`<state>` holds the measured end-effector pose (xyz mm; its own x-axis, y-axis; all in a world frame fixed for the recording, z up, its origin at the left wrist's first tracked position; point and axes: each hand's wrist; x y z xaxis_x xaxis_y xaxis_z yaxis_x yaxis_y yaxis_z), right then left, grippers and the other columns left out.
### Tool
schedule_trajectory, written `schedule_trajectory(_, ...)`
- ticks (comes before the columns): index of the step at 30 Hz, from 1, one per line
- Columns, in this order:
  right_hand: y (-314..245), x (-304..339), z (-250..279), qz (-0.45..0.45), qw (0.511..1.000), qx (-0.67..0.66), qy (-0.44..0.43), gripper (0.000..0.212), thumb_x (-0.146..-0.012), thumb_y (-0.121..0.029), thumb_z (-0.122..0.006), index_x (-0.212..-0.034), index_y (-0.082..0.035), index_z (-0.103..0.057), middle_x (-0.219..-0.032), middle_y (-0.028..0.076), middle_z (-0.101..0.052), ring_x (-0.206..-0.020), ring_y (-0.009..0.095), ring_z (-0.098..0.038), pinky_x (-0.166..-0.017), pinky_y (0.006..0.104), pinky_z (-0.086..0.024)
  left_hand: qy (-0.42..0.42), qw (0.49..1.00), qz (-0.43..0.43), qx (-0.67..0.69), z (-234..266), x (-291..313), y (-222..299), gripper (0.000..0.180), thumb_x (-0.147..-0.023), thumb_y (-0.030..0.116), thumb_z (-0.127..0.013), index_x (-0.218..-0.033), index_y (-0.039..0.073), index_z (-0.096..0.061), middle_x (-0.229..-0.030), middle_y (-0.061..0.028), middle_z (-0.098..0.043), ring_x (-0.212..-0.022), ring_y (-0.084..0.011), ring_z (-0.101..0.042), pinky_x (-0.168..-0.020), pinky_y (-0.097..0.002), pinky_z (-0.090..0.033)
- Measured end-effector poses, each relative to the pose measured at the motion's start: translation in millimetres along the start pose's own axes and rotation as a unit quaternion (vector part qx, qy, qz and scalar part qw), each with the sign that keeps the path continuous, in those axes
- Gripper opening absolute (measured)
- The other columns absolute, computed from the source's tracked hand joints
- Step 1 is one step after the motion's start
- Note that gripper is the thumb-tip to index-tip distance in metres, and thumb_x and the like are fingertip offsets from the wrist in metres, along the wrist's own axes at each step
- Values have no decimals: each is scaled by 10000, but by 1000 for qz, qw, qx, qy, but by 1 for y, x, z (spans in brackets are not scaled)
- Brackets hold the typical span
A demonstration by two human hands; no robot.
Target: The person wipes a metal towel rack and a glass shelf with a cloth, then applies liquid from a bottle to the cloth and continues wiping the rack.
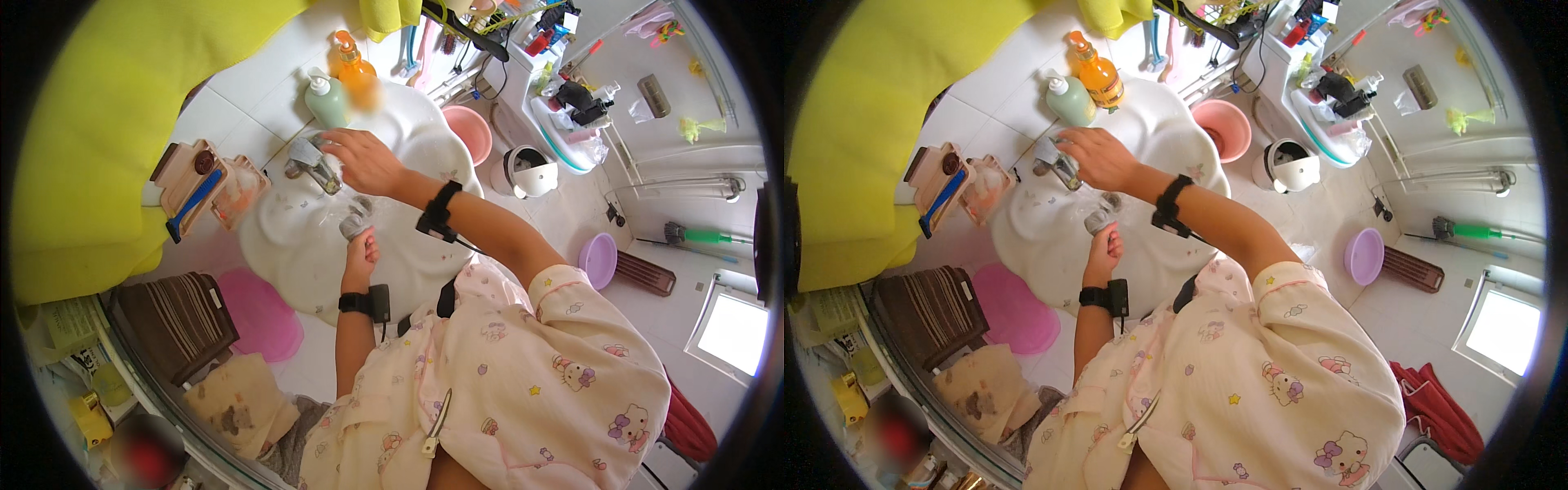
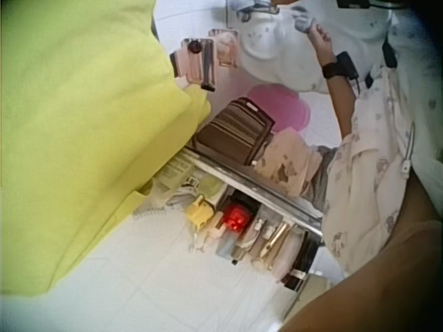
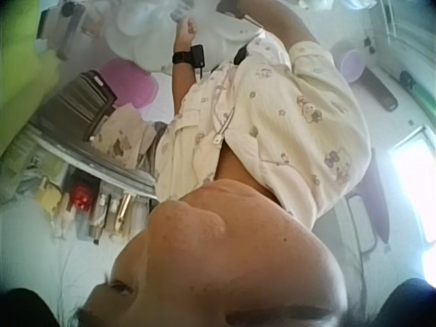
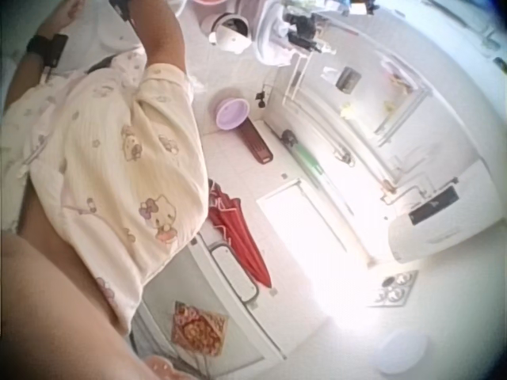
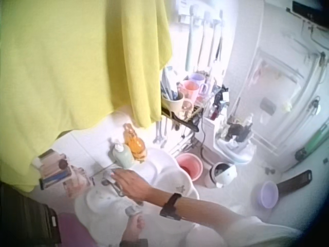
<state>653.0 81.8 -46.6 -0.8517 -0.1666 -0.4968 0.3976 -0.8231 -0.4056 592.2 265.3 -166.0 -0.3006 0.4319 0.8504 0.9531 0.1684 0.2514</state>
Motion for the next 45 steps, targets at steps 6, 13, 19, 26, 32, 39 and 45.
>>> schedule_trajectory(6, -15, -23, -3, 37, 996, 66, -50, 608, -757, -39, -546, -1345, -24, -393, -1395, 142, -418, -1313, 262, -384, -1097, 442, -285, -34, 998, -19, -45, -25, -17, 33, 227, -855, 130, -630, -735, 124, -437, -618, 42, -395, -433, -54, -278, -389, -197, -193)
schedule_trajectory(13, -13, 22, -12, 27, 982, 131, -131, 699, -750, -87, -538, -1406, -19, -306, -1506, 110, -262, -1392, 223, -256, -1136, 434, -205, -51, 995, -22, -78, -12, -19, 38, 247, -871, 153, -608, -695, 141, -435, -573, 68, -351, -416, -42, -260, -383, -195, -200)
schedule_trajectory(19, -27, 83, 18, 172, 968, 79, -163, 641, -814, -134, -539, -1417, -172, -329, -1513, 60, -257, -1380, 255, -272, -1129, 468, -211, -152, 984, 82, -36, -12, 45, 16, 261, -887, 141, -518, -671, 153, -373, -542, 58, -302, -388, -55, -221, -361, -214, -172)
schedule_trajectory(26, -23, 102, 20, 259, 935, -9, -244, 540, -837, -143, -535, -1356, -186, -392, -1412, 62, -395, -1156, 288, -509, -864, 431, -471, -266, 932, 176, -173, -15, 48, 7, 161, -850, 159, -554, -749, 153, -429, -535, 64, -302, -376, -44, -198, -356, -203, -163)
schedule_trajectory(32, -36, 92, -21, 44, 929, 120, -348, 184, -767, -152, -609, -935, -111, -668, -898, 67, -675, -796, 286, -661, -602, 389, -523, 2, 724, -141, -676, -23, 14, 23, 233, -809, 295, -629, -784, 64, -601, -627, -80, -577, -526, -225, -556, -484, -325, -435)
schedule_trajectory(39, -36, 93, -26, -347, 816, -218, -408, 61, -686, -146, -614, -716, -93, -620, -626, 64, -549, -569, 243, -525, -481, 381, -405, -1, 288, -376, -881, -38, 18, 51, 365, -696, 399, -702, -841, 69, -644, -706, -124, -658, -687, -344, -639, -603, -436, -504)
schedule_trajectory(45, -59, 96, 11, -531, 470, -579, -402, 378, -681, -190, -625, -557, -186, -268, -502, -72, -225, -400, 68, -183, -387, 226, -136, -208, 124, -527, -815, -62, 43, 80, 230, -691, 259, -684, -705, 124, -498, -605, -63, -568, -545, -256, -598, -473, -361, -456)
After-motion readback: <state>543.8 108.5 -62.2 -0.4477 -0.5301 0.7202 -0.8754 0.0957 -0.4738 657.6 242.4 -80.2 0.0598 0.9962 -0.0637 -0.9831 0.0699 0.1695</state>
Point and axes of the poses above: each hand's wrist, its own x-axis away from the middle knuckle, its own z-axis out of the back of the hand, y = z × x
